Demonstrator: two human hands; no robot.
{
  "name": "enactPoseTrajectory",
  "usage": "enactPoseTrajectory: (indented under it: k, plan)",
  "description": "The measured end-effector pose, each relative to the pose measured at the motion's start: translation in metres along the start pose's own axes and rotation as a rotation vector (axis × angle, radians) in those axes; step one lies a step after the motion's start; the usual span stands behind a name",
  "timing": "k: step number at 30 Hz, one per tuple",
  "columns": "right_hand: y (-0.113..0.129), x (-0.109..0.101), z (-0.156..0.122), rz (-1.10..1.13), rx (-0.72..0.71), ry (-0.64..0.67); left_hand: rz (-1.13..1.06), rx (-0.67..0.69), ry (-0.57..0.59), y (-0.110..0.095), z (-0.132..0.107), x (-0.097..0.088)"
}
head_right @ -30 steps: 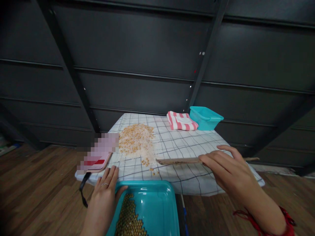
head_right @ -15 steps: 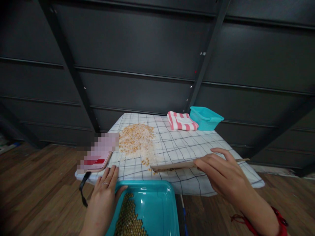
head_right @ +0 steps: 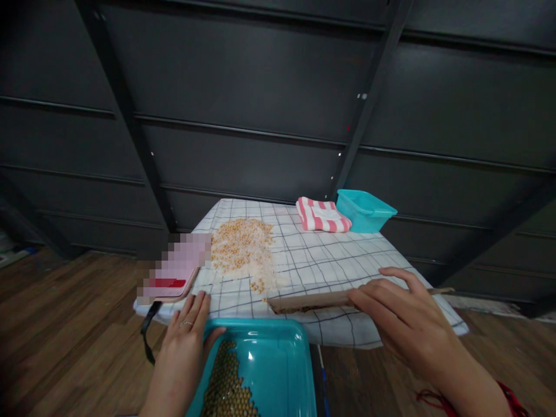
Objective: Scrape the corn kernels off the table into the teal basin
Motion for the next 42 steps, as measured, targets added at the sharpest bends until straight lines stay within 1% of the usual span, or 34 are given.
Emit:
enactPoseTrajectory:
  k: [7, 14, 19, 25, 27, 31, 36, 42]
  plan:
    - [0.000, 0.006, 0.004, -0.075, -0.002, 0.035, 0.036, 0.032, -0.022, -0.003, 0.002, -0.003]
    - [0.002, 0.002, 0.008, -0.050, -0.005, -0.007, 0.095, 0.064, -0.023, -0.004, 0.002, -0.004]
    - [0.005, 0.004, 0.007, -0.048, -0.021, 0.005, 0.147, 0.123, -0.045, -0.008, 0.006, -0.011]
    - [0.006, -0.003, 0.004, -0.045, -0.039, 0.003, 0.147, 0.133, -0.067, -0.010, 0.008, -0.013]
    - [0.005, -0.004, 0.005, -0.049, -0.033, 0.009, 0.135, 0.124, -0.064, -0.010, 0.007, -0.011]
    - [0.007, 0.000, 0.007, -0.070, -0.039, 0.021, 0.111, 0.065, -0.042, -0.005, 0.002, -0.004]
    - [0.006, 0.003, 0.010, -0.082, -0.034, 0.016, 0.075, 0.050, -0.044, -0.004, 0.000, -0.003]
    - [0.006, -0.005, 0.011, -0.053, -0.026, -0.011, 0.013, 0.007, -0.027, 0.000, 0.000, -0.001]
Point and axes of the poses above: each hand's wrist, its own z-axis towards the middle knuckle, its own x-axis out of the palm, y = z × x, the point moved 8 cm from there along z, towards the middle knuckle, and after that the axes turned 6 degrees about -y, right-handed, at the moved point
